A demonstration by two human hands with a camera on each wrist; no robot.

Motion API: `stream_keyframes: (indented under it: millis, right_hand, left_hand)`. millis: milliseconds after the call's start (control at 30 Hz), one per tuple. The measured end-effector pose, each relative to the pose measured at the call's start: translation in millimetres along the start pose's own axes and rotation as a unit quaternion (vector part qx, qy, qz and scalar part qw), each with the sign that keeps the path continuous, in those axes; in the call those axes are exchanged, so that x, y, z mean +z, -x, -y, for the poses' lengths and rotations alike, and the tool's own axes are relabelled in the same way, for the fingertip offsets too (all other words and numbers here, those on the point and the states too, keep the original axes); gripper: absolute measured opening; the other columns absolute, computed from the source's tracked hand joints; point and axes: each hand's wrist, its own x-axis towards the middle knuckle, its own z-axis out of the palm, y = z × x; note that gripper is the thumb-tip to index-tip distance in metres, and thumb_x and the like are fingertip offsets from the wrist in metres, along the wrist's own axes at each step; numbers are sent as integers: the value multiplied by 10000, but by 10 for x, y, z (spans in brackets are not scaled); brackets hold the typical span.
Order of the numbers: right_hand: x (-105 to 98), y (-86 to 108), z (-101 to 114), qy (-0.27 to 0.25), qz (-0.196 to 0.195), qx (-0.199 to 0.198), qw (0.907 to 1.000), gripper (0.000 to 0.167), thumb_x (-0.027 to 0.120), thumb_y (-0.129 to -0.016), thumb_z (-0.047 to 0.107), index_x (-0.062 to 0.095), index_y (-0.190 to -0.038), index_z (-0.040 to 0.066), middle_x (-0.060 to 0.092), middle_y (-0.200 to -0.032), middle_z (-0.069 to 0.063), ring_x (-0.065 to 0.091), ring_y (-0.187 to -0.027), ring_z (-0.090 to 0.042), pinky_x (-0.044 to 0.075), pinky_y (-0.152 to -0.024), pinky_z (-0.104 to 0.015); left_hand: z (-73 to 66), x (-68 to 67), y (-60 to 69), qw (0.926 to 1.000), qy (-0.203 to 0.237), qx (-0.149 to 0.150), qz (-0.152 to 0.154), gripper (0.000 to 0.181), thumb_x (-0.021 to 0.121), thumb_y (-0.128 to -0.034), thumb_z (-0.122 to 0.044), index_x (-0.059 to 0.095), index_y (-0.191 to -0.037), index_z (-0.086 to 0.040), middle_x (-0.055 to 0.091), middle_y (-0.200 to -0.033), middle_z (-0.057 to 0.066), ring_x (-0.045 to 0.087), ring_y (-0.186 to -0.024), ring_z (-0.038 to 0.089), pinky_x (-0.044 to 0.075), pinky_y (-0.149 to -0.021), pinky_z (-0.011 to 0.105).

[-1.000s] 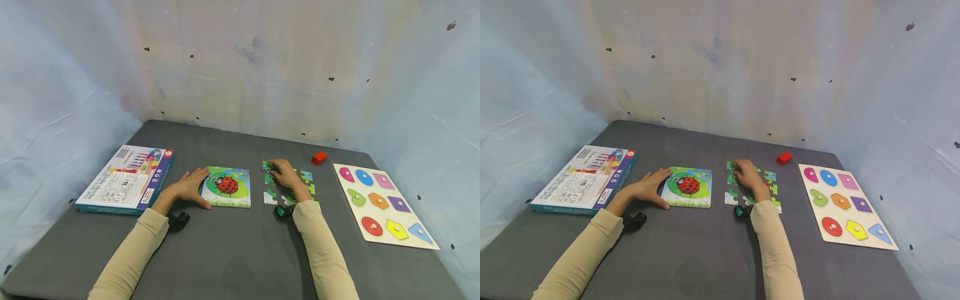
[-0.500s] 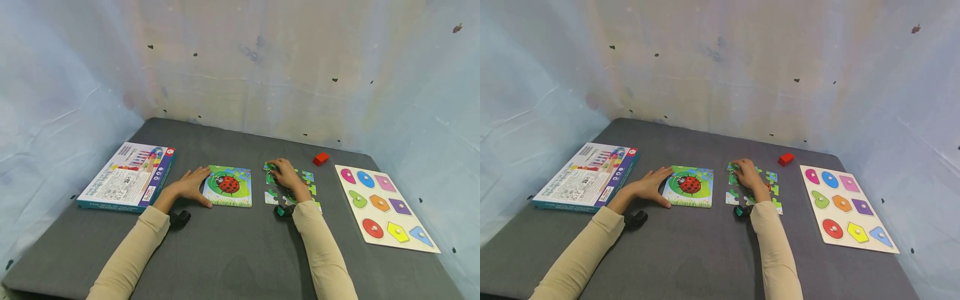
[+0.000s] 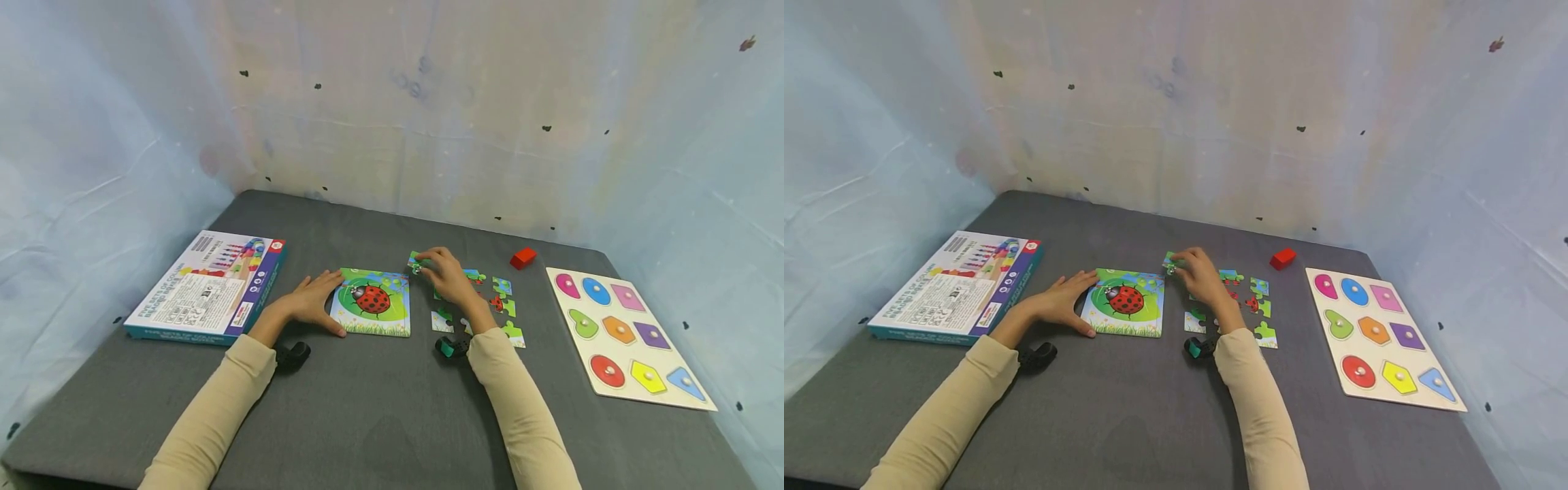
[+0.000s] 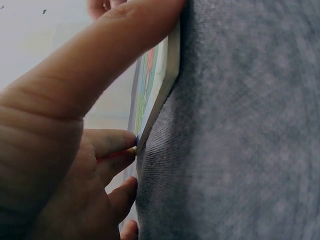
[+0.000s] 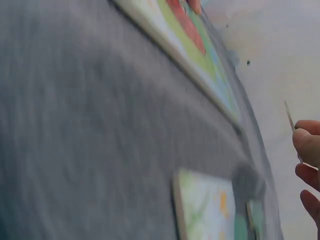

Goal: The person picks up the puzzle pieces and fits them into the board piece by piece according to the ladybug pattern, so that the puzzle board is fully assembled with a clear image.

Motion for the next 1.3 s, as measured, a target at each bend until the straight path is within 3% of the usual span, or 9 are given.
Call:
stream_keyframes:
  millis: [267, 667, 1033, 1300]
  right_hand:
    - [172, -112, 179, -215, -131, -619, 9978, 250, 612, -893, 52, 614, -1141, 21, 524, -1182, -143, 501, -1108, -270, 424, -918, -433]
    - [457, -225, 457, -443, 106, -952, 9944, 236, 625, -884, 50, 620, -1118, 19, 538, -1163, -141, 520, -1079, -246, 446, -893, -394]
    - [705, -277, 587, -477, 606, -683, 9947, 212, 608, -905, 84, 637, -1111, 44, 550, -1168, -112, 513, -1098, -235, 429, -937, -381]
    - [782, -308, 644, -214, 700, -658, 9951, 206, 609, -908, 103, 650, -1104, 54, 563, -1168, -105, 516, -1104, -239, 416, -953, -383]
  left_hand:
    - [9, 6, -8, 10000, -38, -34, -3, 1166, 788, -628, -562, 205, -1478, -17, 131, -1544, 167, 49, -1413, 367, -1, -1083, 593]
    - [10, 1, -9, 10000, -61, -45, -36, 1168, 788, -624, -567, 208, -1477, -17, 137, -1542, 169, 59, -1411, 372, 5, -1078, 603]
    - [18, 17, 1, 9999, -88, -80, -72, 1181, 789, -627, -562, 185, -1481, -13, 146, -1539, 173, 72, -1412, 362, 13, -1084, 593]
    - [-1, 10, 6, 9999, -72, -62, -94, 1185, 788, -628, -562, 182, -1479, -2, 161, -1529, 200, 78, -1406, 381, 21, -1077, 607]
